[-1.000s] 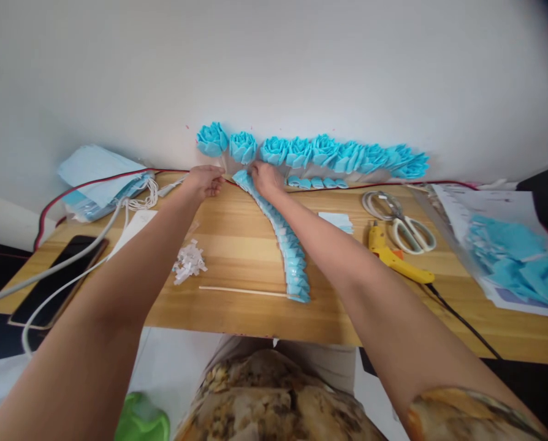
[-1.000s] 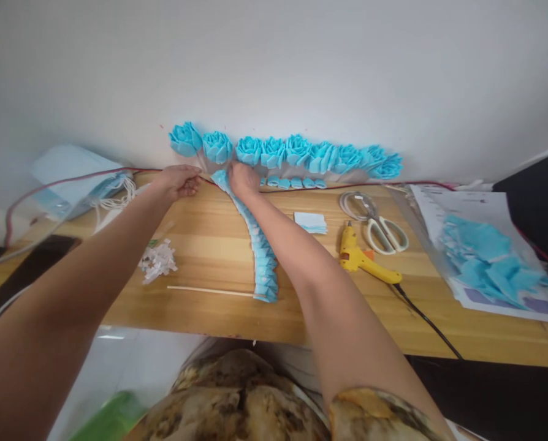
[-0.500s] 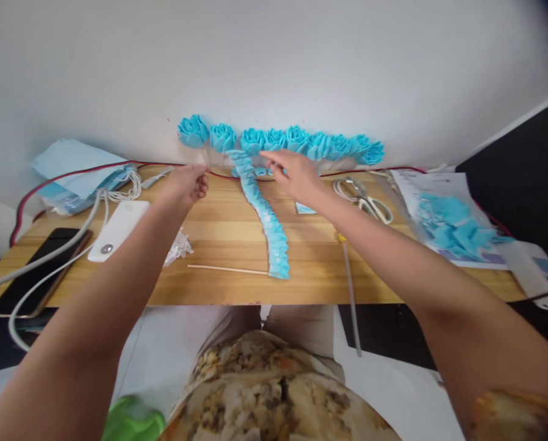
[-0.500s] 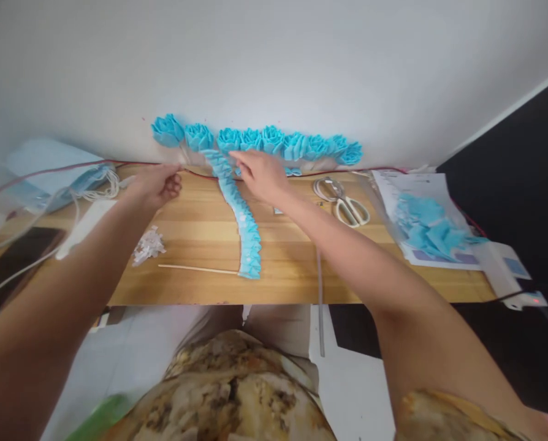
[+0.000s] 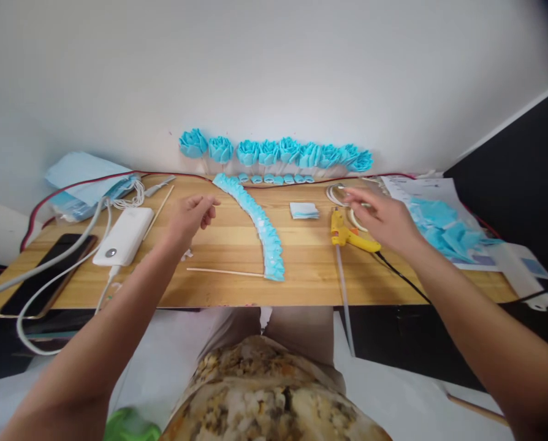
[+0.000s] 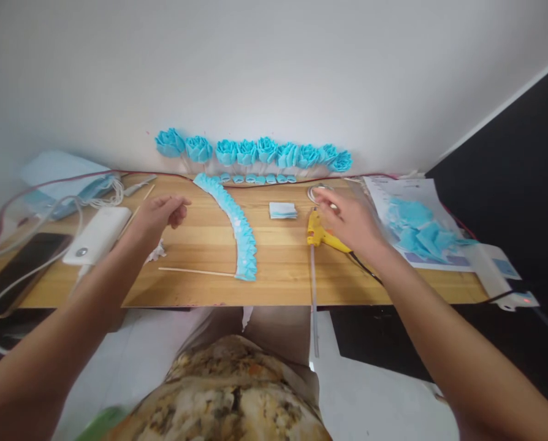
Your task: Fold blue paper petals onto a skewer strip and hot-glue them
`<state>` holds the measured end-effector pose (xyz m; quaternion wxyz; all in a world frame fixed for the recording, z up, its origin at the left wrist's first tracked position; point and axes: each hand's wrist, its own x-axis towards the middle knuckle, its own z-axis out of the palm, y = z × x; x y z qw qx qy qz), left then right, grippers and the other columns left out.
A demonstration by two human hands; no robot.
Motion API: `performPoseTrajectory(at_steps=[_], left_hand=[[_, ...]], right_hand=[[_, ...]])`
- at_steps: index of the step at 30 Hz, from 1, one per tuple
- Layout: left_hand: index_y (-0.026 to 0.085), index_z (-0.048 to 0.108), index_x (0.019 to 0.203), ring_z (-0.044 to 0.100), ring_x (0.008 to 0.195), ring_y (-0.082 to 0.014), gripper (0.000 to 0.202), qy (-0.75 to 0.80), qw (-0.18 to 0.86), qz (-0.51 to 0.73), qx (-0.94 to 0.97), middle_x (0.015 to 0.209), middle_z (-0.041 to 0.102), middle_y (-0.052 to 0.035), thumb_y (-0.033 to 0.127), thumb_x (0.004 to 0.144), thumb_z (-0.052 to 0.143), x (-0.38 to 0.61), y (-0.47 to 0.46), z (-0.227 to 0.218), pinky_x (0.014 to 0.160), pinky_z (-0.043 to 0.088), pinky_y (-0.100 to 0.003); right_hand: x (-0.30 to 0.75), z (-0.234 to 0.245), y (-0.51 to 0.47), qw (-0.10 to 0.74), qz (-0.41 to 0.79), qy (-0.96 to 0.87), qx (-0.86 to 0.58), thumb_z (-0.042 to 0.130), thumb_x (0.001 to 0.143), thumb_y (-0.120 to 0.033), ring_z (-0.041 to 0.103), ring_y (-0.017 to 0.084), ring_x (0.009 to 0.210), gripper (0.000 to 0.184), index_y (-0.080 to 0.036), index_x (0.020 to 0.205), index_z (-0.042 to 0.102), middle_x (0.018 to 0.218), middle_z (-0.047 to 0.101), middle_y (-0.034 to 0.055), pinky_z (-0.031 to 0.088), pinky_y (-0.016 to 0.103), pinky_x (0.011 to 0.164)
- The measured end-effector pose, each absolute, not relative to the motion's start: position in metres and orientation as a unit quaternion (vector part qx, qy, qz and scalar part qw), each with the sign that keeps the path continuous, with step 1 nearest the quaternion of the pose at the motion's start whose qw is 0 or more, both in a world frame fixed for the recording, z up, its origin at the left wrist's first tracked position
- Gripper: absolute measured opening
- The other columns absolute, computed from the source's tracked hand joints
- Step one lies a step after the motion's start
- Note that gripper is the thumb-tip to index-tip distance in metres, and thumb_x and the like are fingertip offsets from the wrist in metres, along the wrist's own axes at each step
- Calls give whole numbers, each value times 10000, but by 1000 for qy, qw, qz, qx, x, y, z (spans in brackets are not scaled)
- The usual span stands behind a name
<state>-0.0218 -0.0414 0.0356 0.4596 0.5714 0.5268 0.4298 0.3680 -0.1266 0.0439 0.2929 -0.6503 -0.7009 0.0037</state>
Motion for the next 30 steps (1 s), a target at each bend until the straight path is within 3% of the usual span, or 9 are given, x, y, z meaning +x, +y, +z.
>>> performPoseTrajectory(at_steps=[2,5,12,19,30], left_hand=[[179,673,707,490,522,-110,246,497,447,410,620,629,590,-13,322,887,585,-27,-63,41,486,396,-221],[188,702,699,549,576,-132,309,480,419,356,684,608,597,-13,406,895,606,-35,-98,41,541,452,-227],[194,797,881,652,625,-138,241,467,448,357,674,708,732,-23,414,819,721,-37,-137,-7,581,522,-200],[210,806,856,751,781,-179,132,434,443,376,688,845,795,-39,310,835,723,-25,-148,-23,715,585,-219],[190,735,912,714,741,-141,107,400,229,413,785,836,757,-15,206,942,633,-23,-156,-37,690,541,-217]], right_hand=[[383,35,-150,258,6,-703,-663,484,978,-415,739,298,938,433,-355,1379,638,1169,769,133,563,479,783],[403,20,-180,194,-21,-735,-649,459,997,-391,701,345,1112,460,-298,1429,588,1263,728,122,573,526,892],[410,3,-203,89,-45,-759,-643,516,964,-272,609,345,1269,572,-266,1530,441,1390,646,120,533,541,1035],[401,-12,-182,72,-54,-777,-623,514,930,-184,578,343,1313,562,-183,1491,486,1424,618,157,480,540,1112],[406,-11,-177,69,-49,-757,-648,435,873,-38,616,304,1289,605,-187,1444,567,1425,641,126,504,504,1086]])
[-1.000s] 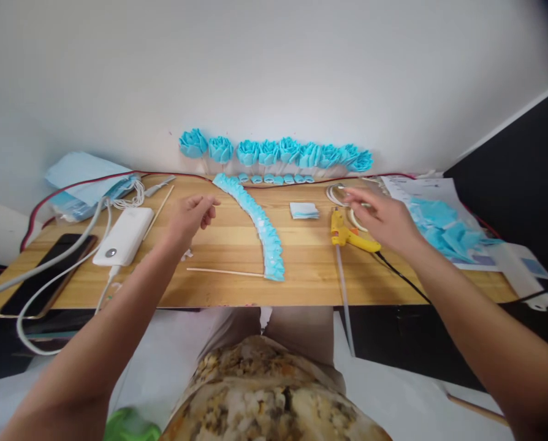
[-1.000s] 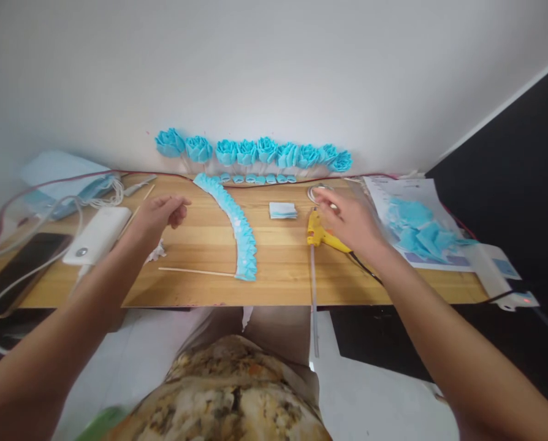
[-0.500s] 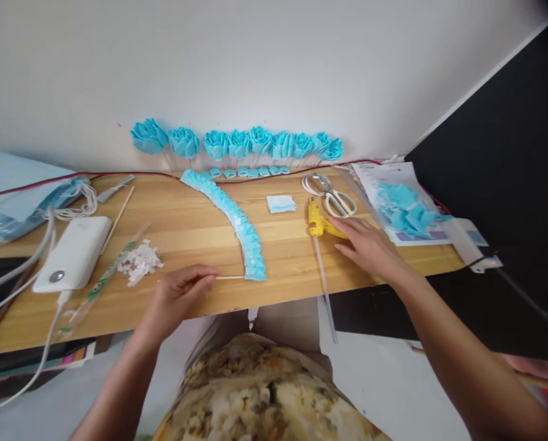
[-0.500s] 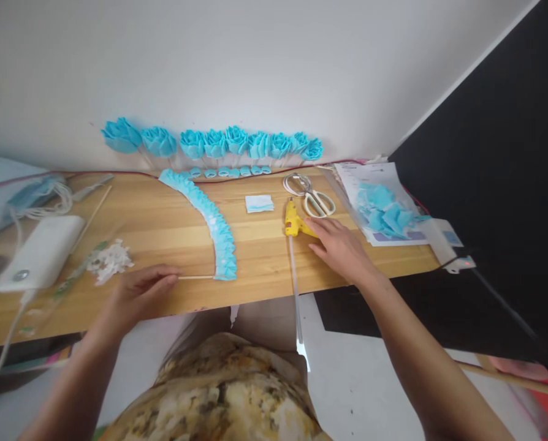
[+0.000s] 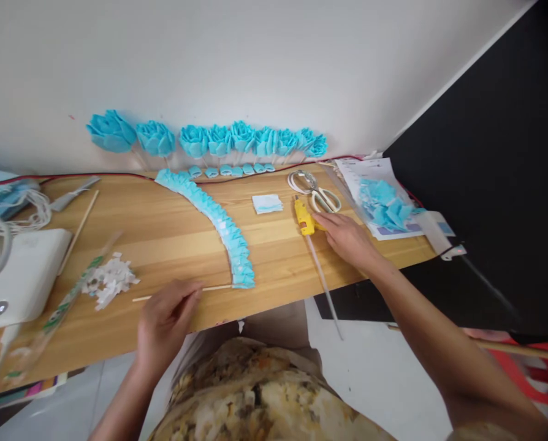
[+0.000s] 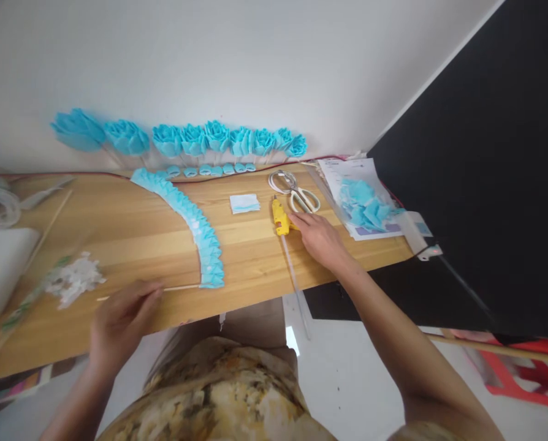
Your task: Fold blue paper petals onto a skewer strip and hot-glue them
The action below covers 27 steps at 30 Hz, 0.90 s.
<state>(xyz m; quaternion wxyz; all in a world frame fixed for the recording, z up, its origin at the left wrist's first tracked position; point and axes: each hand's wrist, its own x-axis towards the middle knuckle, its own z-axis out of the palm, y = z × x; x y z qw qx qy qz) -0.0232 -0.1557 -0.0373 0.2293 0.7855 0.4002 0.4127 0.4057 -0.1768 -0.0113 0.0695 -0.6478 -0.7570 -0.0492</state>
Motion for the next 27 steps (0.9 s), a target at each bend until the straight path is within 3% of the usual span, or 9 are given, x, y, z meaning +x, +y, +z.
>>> performPoseTrajectory(at_steps=[5,11,19,22,27], left_hand=[[198,703,941,695,742,-123,83,399,210,409,793,838,731,3,170,947,626,-24,-157,-37,695,530,-206],[212,697,949,690,718,-113,87,393,205,399,803,819,723,12,171,948,621,-25,-157,-38,665,532,-192],[208,708,952,723,741,-144,100,399,188,392,807,846,755,-27,187,950,610,-27,-157,-41,679,570,-221],[208,712,935,733,746,-160,105,399,195,387,808,844,763,-36,199,951,609,-27,-156,-38,680,581,-239],[213,720,937,727,738,-155,100,406,211,378,805,845,765,-23,200,943,620,-27,-157,-36,682,577,-237]], right_hand=[[430,9,-159,108,-24,-712,-694,474,938,-172,628,292,1274,480,-216,1396,610,1384,670,109,504,444,1063],[436,14,-119,-39,-34,-609,-791,596,938,-343,692,336,1087,440,-177,1346,613,1225,732,165,519,391,855],[446,2,-109,-59,-26,-553,-831,594,926,-372,714,310,1004,520,-213,1419,544,1157,766,132,482,337,730],[452,3,-110,-43,-33,-551,-833,610,897,-380,724,324,986,558,-187,1418,555,1138,770,142,495,352,717],[457,4,-107,65,-31,-553,-830,634,852,-408,738,284,891,542,-219,1358,598,1042,787,86,511,332,681]])
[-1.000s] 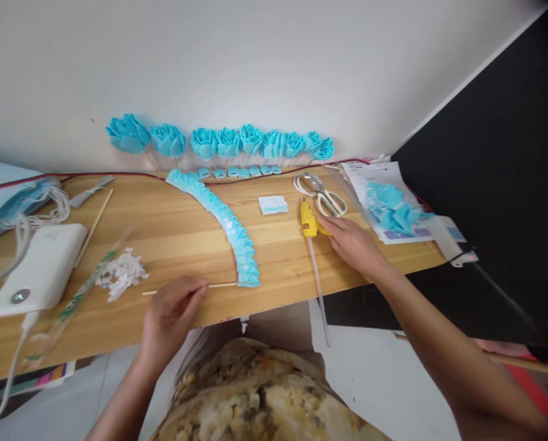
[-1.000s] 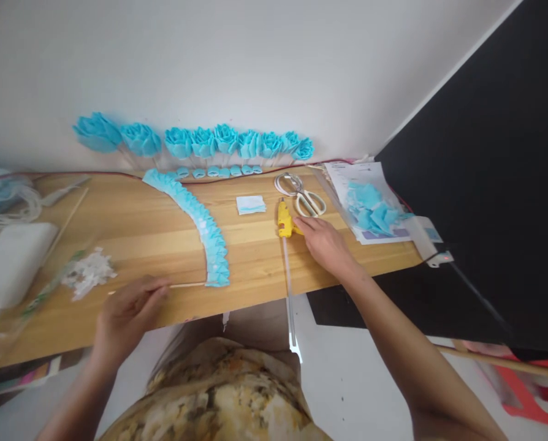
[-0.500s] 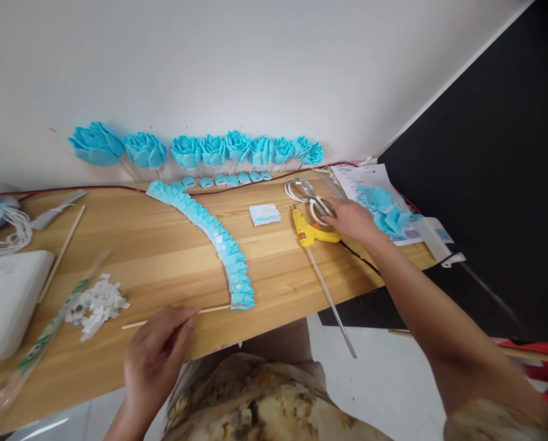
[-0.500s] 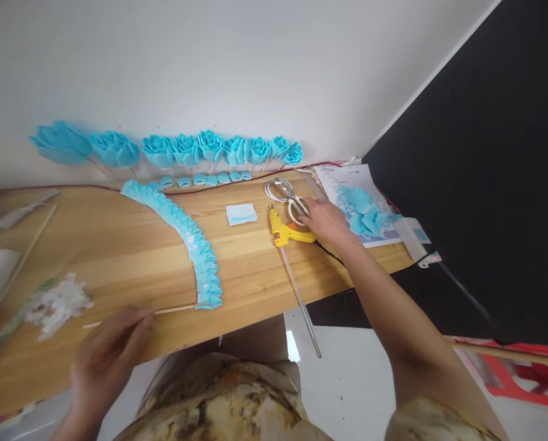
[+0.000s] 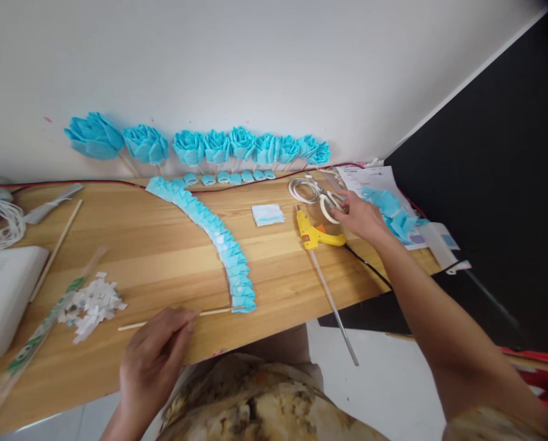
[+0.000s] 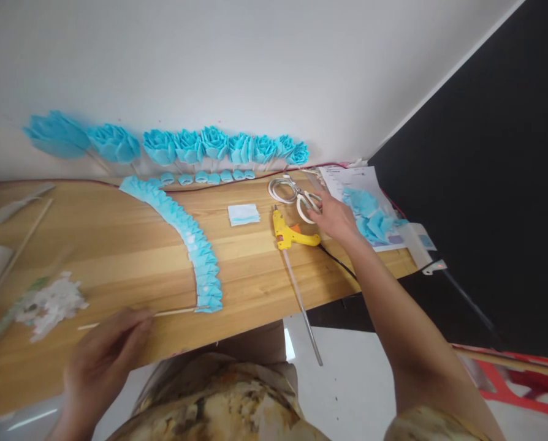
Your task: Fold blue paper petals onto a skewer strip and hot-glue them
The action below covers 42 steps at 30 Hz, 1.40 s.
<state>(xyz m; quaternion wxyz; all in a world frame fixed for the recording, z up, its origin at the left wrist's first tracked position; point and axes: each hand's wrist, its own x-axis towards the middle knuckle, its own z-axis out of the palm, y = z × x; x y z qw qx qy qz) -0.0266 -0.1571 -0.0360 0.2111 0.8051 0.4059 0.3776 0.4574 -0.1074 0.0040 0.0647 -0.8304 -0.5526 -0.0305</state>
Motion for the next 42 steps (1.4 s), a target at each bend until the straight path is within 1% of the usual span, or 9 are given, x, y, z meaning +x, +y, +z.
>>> performPoseTrajectory(at_steps=[4,11,15,18,21,26,34,39,42], left_hand=[[227,725,940,717,758,-153,111,438,234,399,771,854,755,-11,230,956,615,-24,-162,-39,716,565,-248],[222,716,950,726,750,-146,97,408,221,394,794,854,763,-9,192,944,624,-24,-158,-39,689,566,-222],[210,720,932,736,742,-149,92,401,204,396,800,851,769,-16,194,938,630,-25,-155,-38,692,580,-222],[210,723,934,738,743,-152,97,403,202,388,804,854,770,-20,200,940,627,-26,-156,-38,699,588,-226],[207,724,932,733,732,-152,105,415,206,373,804,849,768,-25,215,947,620,-27,-156,-38,682,585,-226],[206,738,915,740,741,-178,145,436,211,371,792,843,773,-43,264,955,610,-27,-158,-39,681,595,-255],[213,724,938,748,757,-167,107,418,189,374,806,862,777,-23,230,948,619,-28,-156,-39,707,598,-230],[213,727,927,751,759,-184,122,426,187,370,804,863,779,-30,256,952,615,-28,-157,-39,714,609,-256],[218,722,936,748,759,-178,114,422,191,376,803,860,776,-26,241,953,612,-27,-157,-39,705,603,-250]], right_hand=[[467,-3,-111,88,-18,-562,-823,638,844,-421,738,260,865,564,-218,1368,582,1019,787,70,515,319,669],[478,-8,-125,2,-38,-562,-826,633,872,-425,728,307,891,546,-205,1370,601,1044,780,116,515,355,674],[463,6,-116,-23,-129,-619,-774,593,920,-465,692,347,978,443,-208,1269,686,1080,757,164,518,412,773],[449,12,-98,-20,-134,-678,-723,578,935,-371,665,339,1066,349,-217,1214,721,1144,744,145,511,431,876],[441,7,-78,-19,-124,-704,-699,572,935,-325,652,333,1077,310,-202,1169,734,1154,740,142,501,439,905],[435,0,-53,-3,-83,-707,-702,512,970,-327,658,295,982,257,-202,948,736,1054,751,125,483,388,831],[418,11,-38,-70,-66,-707,-701,409,1020,-247,683,300,1003,311,-152,1008,705,1098,754,170,427,363,795],[415,10,-37,-86,-81,-723,-680,509,1007,-361,680,329,1021,289,-146,1024,702,1122,748,196,430,372,795],[416,8,-41,-110,-85,-713,-688,529,995,-361,687,323,979,276,-150,1022,705,1101,755,193,437,370,775]])
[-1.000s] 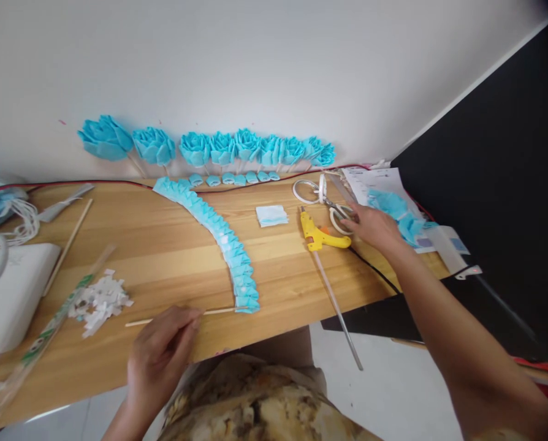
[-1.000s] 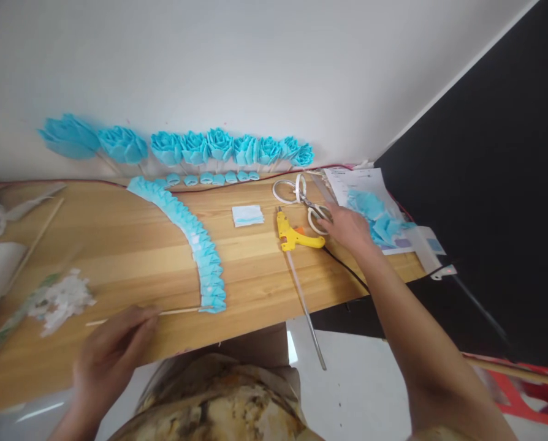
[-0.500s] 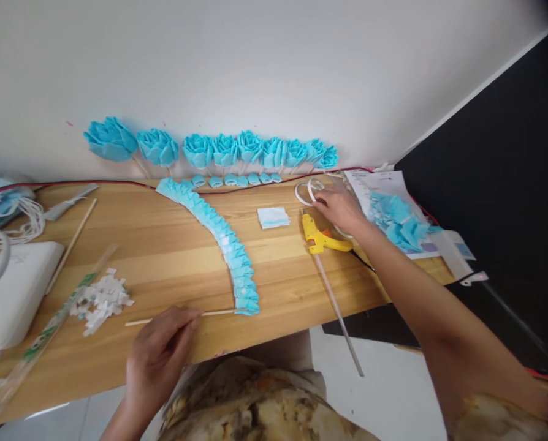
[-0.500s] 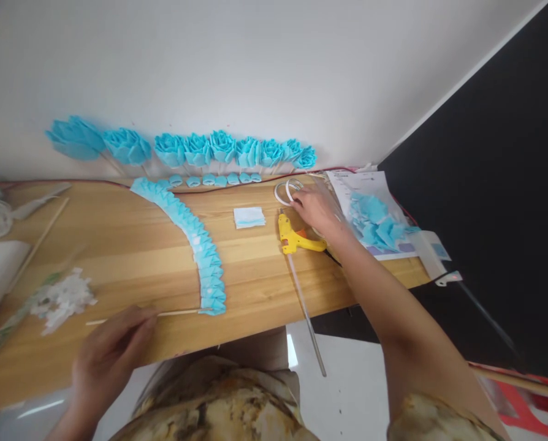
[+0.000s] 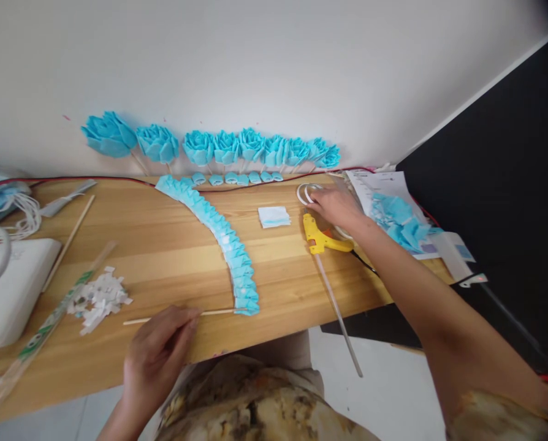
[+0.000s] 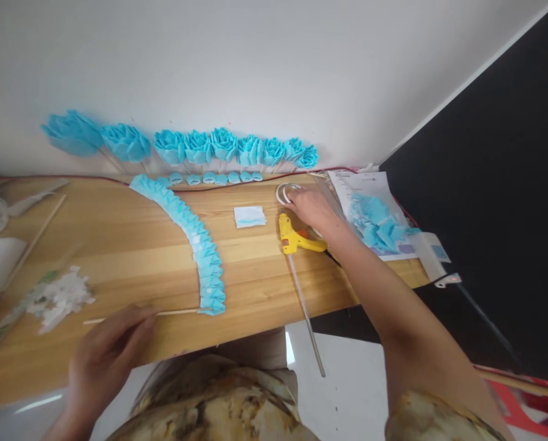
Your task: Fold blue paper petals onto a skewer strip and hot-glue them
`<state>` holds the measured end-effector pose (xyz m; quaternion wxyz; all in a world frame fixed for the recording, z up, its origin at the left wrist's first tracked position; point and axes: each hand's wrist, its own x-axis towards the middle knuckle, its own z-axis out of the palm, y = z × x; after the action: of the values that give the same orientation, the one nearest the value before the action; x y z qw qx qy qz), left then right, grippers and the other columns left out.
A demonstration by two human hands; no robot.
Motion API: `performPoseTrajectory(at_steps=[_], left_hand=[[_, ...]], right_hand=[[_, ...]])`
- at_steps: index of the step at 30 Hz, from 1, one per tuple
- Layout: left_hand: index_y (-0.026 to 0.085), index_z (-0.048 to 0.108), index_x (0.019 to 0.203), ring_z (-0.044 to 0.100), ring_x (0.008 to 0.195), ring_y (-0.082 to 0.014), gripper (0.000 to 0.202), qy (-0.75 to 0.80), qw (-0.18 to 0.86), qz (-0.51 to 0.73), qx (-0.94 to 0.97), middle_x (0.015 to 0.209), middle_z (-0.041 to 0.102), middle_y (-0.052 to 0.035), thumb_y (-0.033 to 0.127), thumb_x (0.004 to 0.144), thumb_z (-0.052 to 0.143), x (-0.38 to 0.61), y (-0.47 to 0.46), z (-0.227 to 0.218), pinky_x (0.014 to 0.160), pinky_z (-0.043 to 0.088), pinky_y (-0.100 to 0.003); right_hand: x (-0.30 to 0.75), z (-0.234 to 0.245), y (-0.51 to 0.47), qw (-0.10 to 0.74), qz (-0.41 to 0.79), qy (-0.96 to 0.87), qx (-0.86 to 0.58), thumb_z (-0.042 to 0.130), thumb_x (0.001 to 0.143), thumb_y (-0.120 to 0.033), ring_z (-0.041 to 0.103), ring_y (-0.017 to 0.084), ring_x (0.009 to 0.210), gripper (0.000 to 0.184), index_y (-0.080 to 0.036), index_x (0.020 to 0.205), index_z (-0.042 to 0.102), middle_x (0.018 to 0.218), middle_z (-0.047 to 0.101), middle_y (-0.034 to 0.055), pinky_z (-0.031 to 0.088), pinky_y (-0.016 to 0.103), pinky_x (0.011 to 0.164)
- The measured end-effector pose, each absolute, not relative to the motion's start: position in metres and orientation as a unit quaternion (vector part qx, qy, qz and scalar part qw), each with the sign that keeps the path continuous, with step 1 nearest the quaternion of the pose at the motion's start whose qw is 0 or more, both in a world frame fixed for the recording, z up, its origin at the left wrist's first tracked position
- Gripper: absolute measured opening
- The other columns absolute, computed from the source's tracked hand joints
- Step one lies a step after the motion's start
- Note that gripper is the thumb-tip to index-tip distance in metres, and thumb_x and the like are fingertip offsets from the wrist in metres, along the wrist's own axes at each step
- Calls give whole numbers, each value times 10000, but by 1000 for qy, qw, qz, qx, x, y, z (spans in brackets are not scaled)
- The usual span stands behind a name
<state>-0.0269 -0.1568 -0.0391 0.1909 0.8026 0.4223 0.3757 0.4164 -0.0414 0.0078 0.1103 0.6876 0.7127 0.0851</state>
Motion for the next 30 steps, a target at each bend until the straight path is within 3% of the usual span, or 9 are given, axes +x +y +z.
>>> performPoseTrajectory(at_steps=[4,7,9,12,15,19,25,30], left_hand=[[225,711,937,744,759,-161,99,416,194,389,799,857,772,-13,236,956,615,-25,-158,-38,694,587,-226],[231,716,928,738,739,-161,101,420,208,399,788,841,767,-7,260,955,624,-25,-158,-39,675,579,-227],[235,720,927,735,737,-167,105,420,216,401,785,840,766,-8,274,953,626,-26,-158,-41,675,579,-236],[238,721,930,731,737,-168,105,419,224,399,784,844,765,-7,275,952,625,-26,-158,-43,683,575,-240],[242,720,941,724,737,-153,90,422,227,399,782,854,760,5,272,947,635,-26,-159,-45,691,562,-224],[239,715,945,722,760,-143,84,426,222,405,778,857,752,14,259,950,634,-25,-159,-46,732,556,-217],[219,704,926,712,713,-135,95,410,209,395,795,833,747,13,258,959,624,-25,-156,-40,677,550,-206],[217,705,919,712,699,-140,112,411,202,395,796,823,746,12,288,961,629,-24,-156,-41,664,552,-212]], right_hand=[[428,9,-49,76,63,736,669,549,974,-344,684,336,1004,272,-138,989,725,1068,760,194,464,407,855],[450,18,-59,-53,47,749,658,511,984,-350,670,315,1102,302,-168,1054,741,1146,762,141,466,425,970],[468,24,-72,-110,44,708,696,487,984,-353,687,291,1079,332,-193,1128,739,1178,763,104,493,402,944],[490,26,-97,-46,1,635,771,562,926,-363,723,283,934,329,-208,1152,744,1056,792,86,526,372,816],[495,16,-116,28,-54,633,771,645,864,-370,730,279,927,395,-247,1234,711,1024,798,60,533,349,769],[486,-1,-124,-4,-20,638,770,631,860,-299,724,285,1014,464,-233,1319,655,1146,775,85,546,358,810],[495,6,-131,-106,-46,567,816,633,838,-310,741,261,948,580,-206,1405,566,1087,779,87,549,338,785],[505,24,-162,-15,-57,580,812,674,791,-394,727,292,887,489,-268,1263,674,1002,779,57,504,322,674]])
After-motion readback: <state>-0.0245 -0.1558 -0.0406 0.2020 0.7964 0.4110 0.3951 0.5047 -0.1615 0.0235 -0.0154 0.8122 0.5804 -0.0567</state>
